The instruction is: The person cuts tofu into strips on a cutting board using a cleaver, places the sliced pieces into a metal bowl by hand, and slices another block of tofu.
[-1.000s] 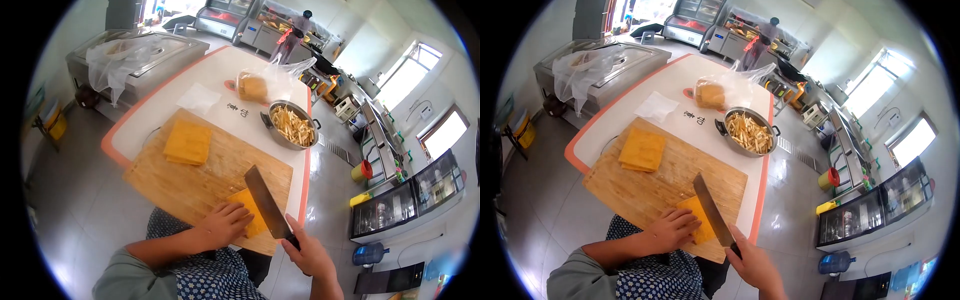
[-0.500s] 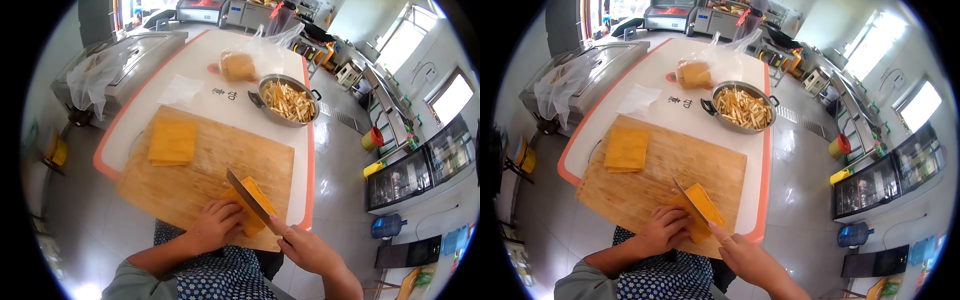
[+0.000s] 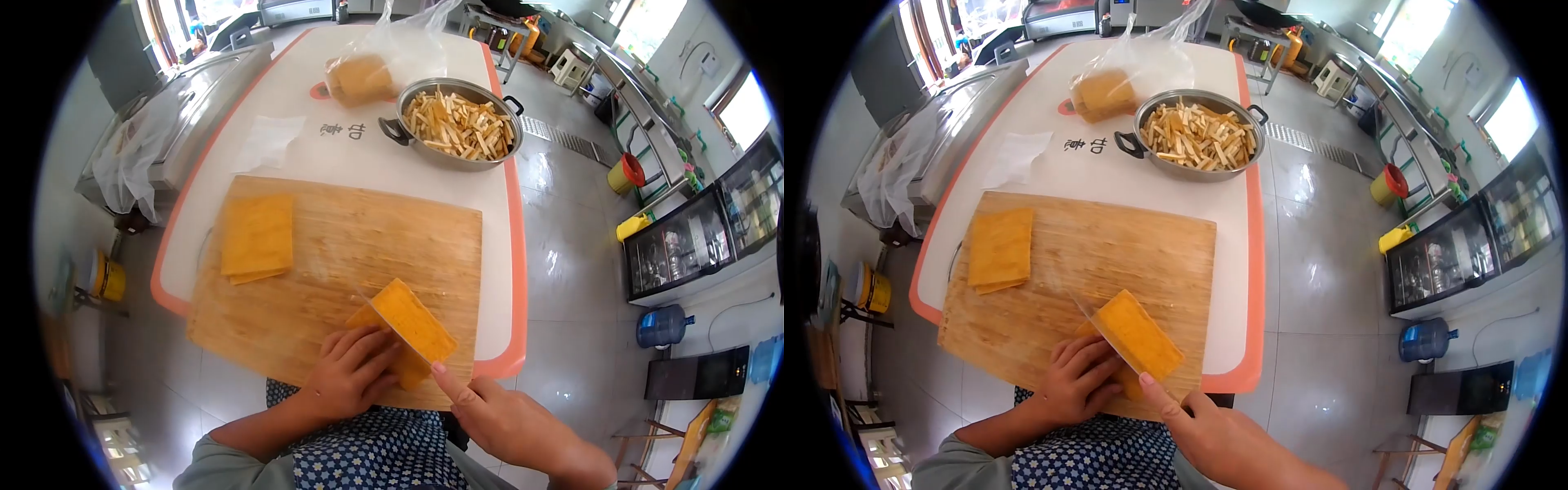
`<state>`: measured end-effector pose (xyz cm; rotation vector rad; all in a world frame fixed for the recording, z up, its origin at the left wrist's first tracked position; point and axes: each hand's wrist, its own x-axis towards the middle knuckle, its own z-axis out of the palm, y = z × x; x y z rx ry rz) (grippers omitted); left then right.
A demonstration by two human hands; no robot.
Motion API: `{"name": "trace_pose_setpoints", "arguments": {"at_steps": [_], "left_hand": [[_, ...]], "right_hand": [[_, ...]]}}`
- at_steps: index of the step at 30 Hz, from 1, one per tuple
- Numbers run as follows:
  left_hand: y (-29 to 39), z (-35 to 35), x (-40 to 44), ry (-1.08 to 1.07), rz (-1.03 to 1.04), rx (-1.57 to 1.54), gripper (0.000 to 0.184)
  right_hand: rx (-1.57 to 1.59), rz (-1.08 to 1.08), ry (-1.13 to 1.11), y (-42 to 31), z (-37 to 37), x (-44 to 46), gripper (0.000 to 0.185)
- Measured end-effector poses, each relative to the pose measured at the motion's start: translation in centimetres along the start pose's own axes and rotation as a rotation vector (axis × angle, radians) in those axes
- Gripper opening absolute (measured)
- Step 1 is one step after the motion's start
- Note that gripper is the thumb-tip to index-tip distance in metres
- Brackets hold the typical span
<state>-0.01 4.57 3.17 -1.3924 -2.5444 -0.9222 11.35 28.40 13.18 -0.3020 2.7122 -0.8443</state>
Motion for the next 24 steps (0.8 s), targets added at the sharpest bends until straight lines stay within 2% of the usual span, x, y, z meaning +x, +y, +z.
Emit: {"name": "trace_pose_setpoints", "arguments": {"at_steps": [7, 14, 17, 24], "left_hand": [[0.0, 0.1, -0.3, -0.027, -0.013, 0.01, 0.045], [-0.6, 0.7, -1.0, 0.047, -0.018, -0.003, 0.039], [-0.2, 0.5, -0.3, 0.035, -0.021, 0.018, 0.037], [0.0, 0.3, -0.1, -0.016, -0.028, 0.048, 0.035]], "right_hand": [[0.004, -0.009, -0.051, 0.0, 0.3, -0.1, 0.073], [-0.035, 0.047, -0.154, -0.9, -0.9, 0.1, 0.071], [-0.027, 0.0, -0.085, -0.4, -0.7, 0.0, 0.07], [0.004, 0.011, -0.129, -0.7, -1.4, 0.0, 0.071]]}}
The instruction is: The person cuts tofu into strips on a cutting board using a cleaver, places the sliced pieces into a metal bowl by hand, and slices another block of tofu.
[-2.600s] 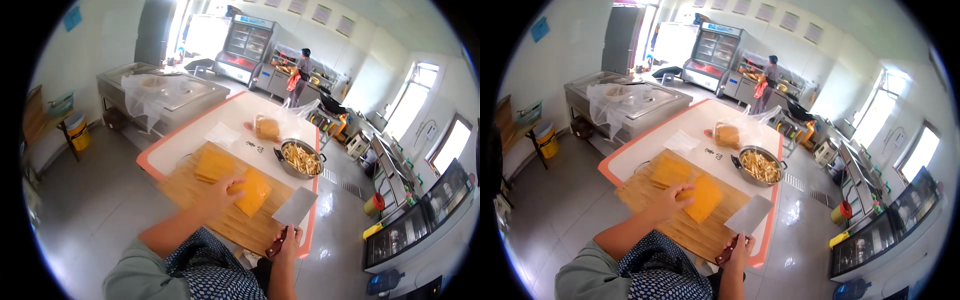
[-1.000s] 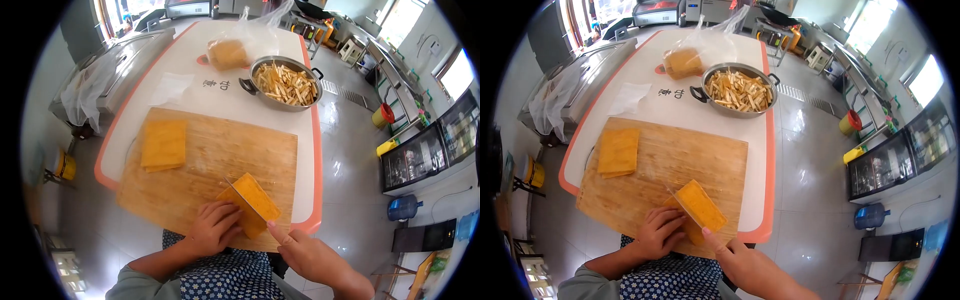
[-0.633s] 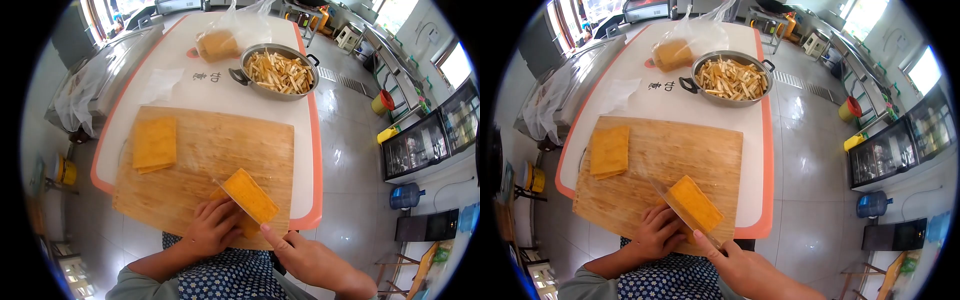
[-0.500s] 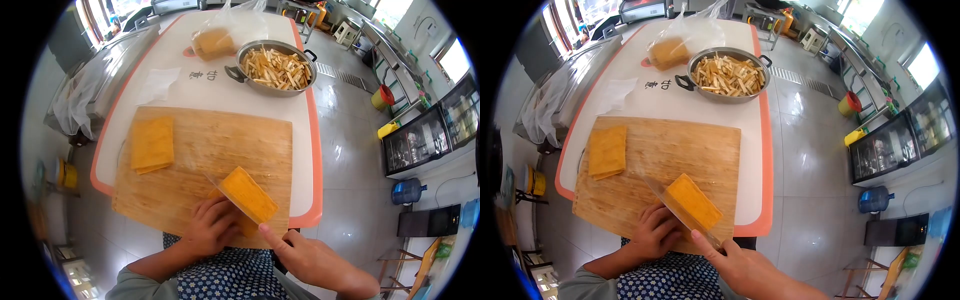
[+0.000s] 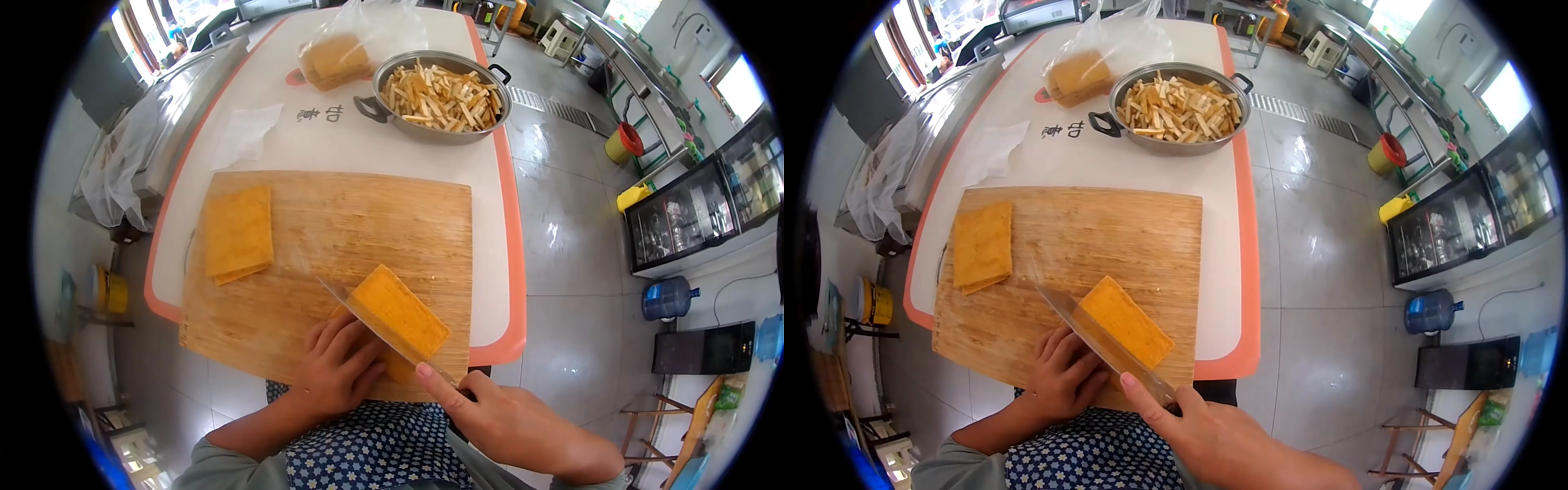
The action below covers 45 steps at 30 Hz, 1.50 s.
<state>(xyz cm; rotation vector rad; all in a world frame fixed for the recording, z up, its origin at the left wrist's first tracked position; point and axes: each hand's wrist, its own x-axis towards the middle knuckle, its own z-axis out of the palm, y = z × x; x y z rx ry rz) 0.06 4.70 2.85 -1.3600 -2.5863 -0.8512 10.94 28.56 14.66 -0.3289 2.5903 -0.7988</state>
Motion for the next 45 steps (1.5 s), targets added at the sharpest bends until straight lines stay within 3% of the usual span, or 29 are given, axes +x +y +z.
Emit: {"name": "trace_pose_setpoints", "arguments": {"at_steps": [12, 21, 24, 33, 39, 45], "left_hand": [[-0.5, 0.3, -0.5, -0.002, -0.008, 0.022, 0.035], [-0.1, -0.1, 0.2, -0.01, -0.006, -0.003, 0.033], [-0.2, 0.0, -0.2, -0.034, -0.015, 0.006, 0.049], [-0.7, 0.4, -0.5, -0.029, 0.005, -0.039, 0.051], [-0.9, 0.7, -0.8, -0.058, -0.016, -0.043, 0.045], [-0.6, 0.4, -0.8, -0.035, -0.001, -0.023, 0.042]], "right_hand": [[0.002, 0.024, -0.088, -0.1, 0.0, 0.4, 0.07], [0.023, 0.017, -0.018, 0.3, 0.5, 0.3, 0.082], [-0.04, 0.031, -0.014, 0.1, 0.4, 0.5, 0.079], [-0.173, 0.157, -0.116, -1.0, -0.7, 1.4, 0.072], [-0.207, 0.121, -0.075, -0.3, -0.3, 1.3, 0.071], [-0.013, 0.165, -0.047, -0.5, 0.2, 3.7, 0.076]]}}
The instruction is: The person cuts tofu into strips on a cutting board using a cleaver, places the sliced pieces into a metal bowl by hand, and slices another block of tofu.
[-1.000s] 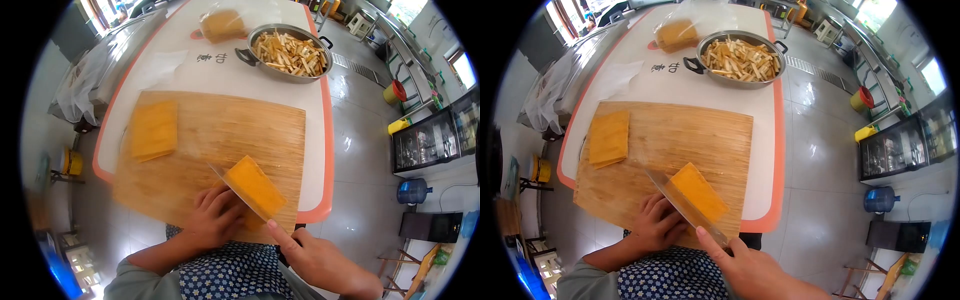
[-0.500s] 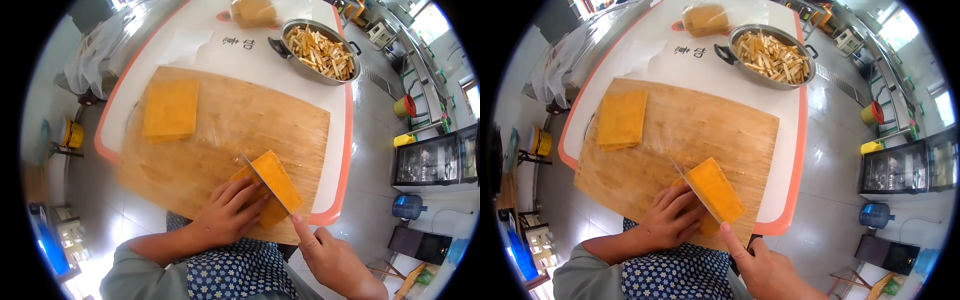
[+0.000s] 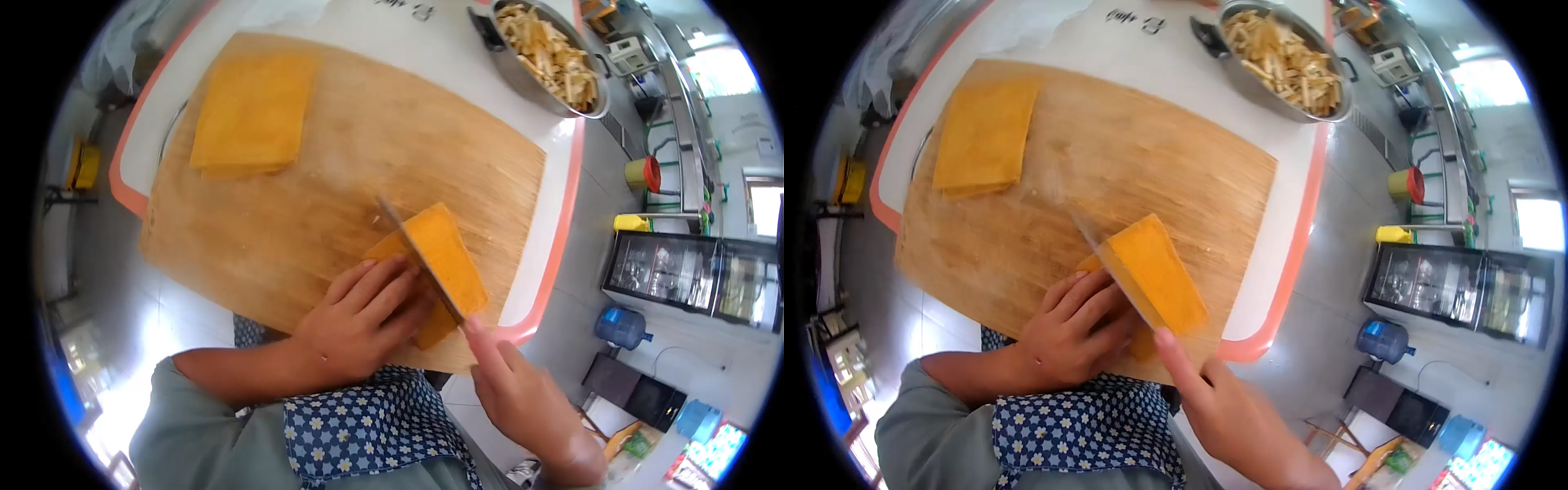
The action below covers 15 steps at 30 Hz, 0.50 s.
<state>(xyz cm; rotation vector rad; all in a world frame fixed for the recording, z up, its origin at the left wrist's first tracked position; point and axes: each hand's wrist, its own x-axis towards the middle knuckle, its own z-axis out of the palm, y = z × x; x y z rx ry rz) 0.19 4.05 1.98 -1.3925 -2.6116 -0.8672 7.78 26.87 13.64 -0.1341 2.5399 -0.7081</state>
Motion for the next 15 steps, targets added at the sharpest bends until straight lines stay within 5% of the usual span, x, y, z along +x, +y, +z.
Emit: {"name": "trace_pose_setpoints", "arguments": {"at_steps": [15], "left_hand": [[0.6, 0.5, 0.7, 0.132, -0.071, 0.041, 0.042]], "right_hand": [[0.017, -0.156, 0.152, 4.4, 0.9, -1.9, 0.065]]}}
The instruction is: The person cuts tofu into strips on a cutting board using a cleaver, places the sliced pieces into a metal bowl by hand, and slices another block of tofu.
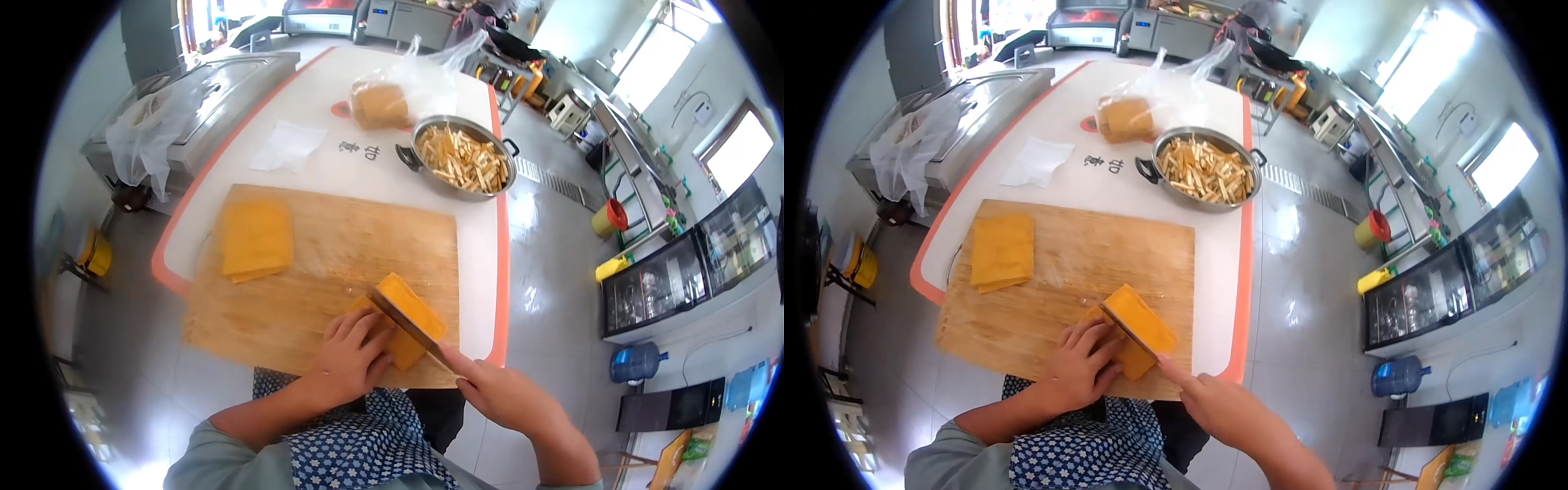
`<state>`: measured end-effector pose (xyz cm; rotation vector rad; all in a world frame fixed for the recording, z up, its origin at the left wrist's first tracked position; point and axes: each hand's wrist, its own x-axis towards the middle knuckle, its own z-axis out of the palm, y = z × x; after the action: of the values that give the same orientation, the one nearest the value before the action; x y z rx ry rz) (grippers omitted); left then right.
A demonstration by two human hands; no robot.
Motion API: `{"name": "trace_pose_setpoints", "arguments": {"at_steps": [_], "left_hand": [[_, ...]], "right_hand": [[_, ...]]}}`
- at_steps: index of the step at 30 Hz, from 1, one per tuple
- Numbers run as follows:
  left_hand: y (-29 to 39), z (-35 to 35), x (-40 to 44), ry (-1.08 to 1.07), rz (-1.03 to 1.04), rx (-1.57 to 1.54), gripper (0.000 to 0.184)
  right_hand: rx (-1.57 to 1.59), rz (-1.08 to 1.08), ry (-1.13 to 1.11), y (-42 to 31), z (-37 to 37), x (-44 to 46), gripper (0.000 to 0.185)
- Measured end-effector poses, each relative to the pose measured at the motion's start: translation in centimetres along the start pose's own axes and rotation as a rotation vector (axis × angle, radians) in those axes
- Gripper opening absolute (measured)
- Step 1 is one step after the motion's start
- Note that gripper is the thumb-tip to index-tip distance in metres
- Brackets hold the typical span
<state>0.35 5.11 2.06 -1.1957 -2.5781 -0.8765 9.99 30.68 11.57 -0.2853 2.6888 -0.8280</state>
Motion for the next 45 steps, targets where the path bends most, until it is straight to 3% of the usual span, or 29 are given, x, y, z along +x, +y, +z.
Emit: {"name": "trace_pose_setpoints", "arguments": {"at_steps": [4, 6, 8, 10, 16, 18, 20, 24, 26, 27, 29, 31, 33, 35, 36, 38, 41, 43, 45], "left_hand": [[-0.2, 0.3, -0.4, 0.05, 0.04, 0.023, 0.044], [-0.5, 0.2, -0.3, 0.049, 0.088, 0.055, 0.047], [-1.6, -0.3, 0.7, 0.049, 0.136, 0.073, 0.051], [-2.7, -0.3, 1.3, 0.054, 0.199, 0.109, 0.054], [-4.3, -0.4, 1.2, -0.044, 0.259, 0.201, 0.064], [-4.4, -1.0, 1.6, -0.141, 0.241, 0.119, 0.063], [-5.0, -0.8, 1.9, -0.137, 0.233, 0.075, 0.062], [-5.1, -1.2, 1.6, -0.273, 0.117, -0.098, 0.052], [-4.9, -2.8, 2.0, -0.334, 0.018, -0.135, 0.047], [-4.8, -3.7, 2.3, -0.388, -0.076, -0.172, 0.043], [-7.6, -4.8, 2.3, -0.279, -0.035, -0.117, 0.038], [-8.3, -8.2, 2.6, -0.19, -0.443, -0.168, 0.038], [-10.2, -10.9, 3.5, 0.039, -0.423, -0.217, 0.038], [-18.3, -10.1, 3.8, 0.099, -0.476, -0.25, 0.038], [-17.9, -10.9, 4.5, 0.084, -0.469, -0.253, 0.038], [-16.5, -13.0, 5.6, 0.129, -0.265, 0.293, 0.042], [-15.7, -8.6, 6.6, 0.038, -0.208, 0.401, 0.044], [-12.4, -5.9, 6.5, -0.094, 0.068, 0.027, 0.051], [-7.5, -4.4, 8.4, -0.235, 0.373, 0.158, 0.06]], "right_hand": [[0.005, -0.072, 0.224, -0.8, 0.1, -1.5, 0.065], [0.548, 0.219, 0.391, -0.8, 1.0, -2.4, 0.068], [0.784, 0.046, 0.638, 0.4, 3.7, -0.9, 0.075], [1.113, 0.102, 0.892, -0.1, 7.0, 1.9, 0.073], [1.453, 0.102, 0.951, 0.2, 10.0, 4.6, 0.07], [1.435, 0.094, 0.954, 2.0, 11.0, 5.4, 0.068], [1.291, 0.016, 0.966, 4.7, 12.1, 6.5, 0.079], [1.304, -0.197, 0.901, 2.4, 11.0, 6.0, 0.089], [1.216, 0.002, 1.208, 0.8, 10.9, 6.1, 0.057], [1.219, 0.028, 1.215, 0.5, 10.5, 5.7, 0.057], [1.44, 0.029, 0.929, 0.1, 10.1, 4.6, 0.069], [1.436, 0.026, 0.933, 0.9, 10.6, 4.7, 0.071], [1.429, 0.011, 0.937, 1.4, 10.8, 4.8, 0.074], [1.393, 0.059, 0.871, 1.5, 10.7, 4.8, 0.075], [1.397, 0.069, 0.885, 1.5, 10.8, 4.7, 0.075], [1.45, 0.034, 0.893, 1.5, 10.9, 4.9, 0.075], [1.399, 0.03, 0.912, 1.1, 10.7, 4.6, 0.075], [1.421, 0.06, 0.919, 0.3, 10.0, 4.5, 0.075], [1.429, 0.076, 0.928, 0.0, 9.7, 4.5, 0.075]]}}
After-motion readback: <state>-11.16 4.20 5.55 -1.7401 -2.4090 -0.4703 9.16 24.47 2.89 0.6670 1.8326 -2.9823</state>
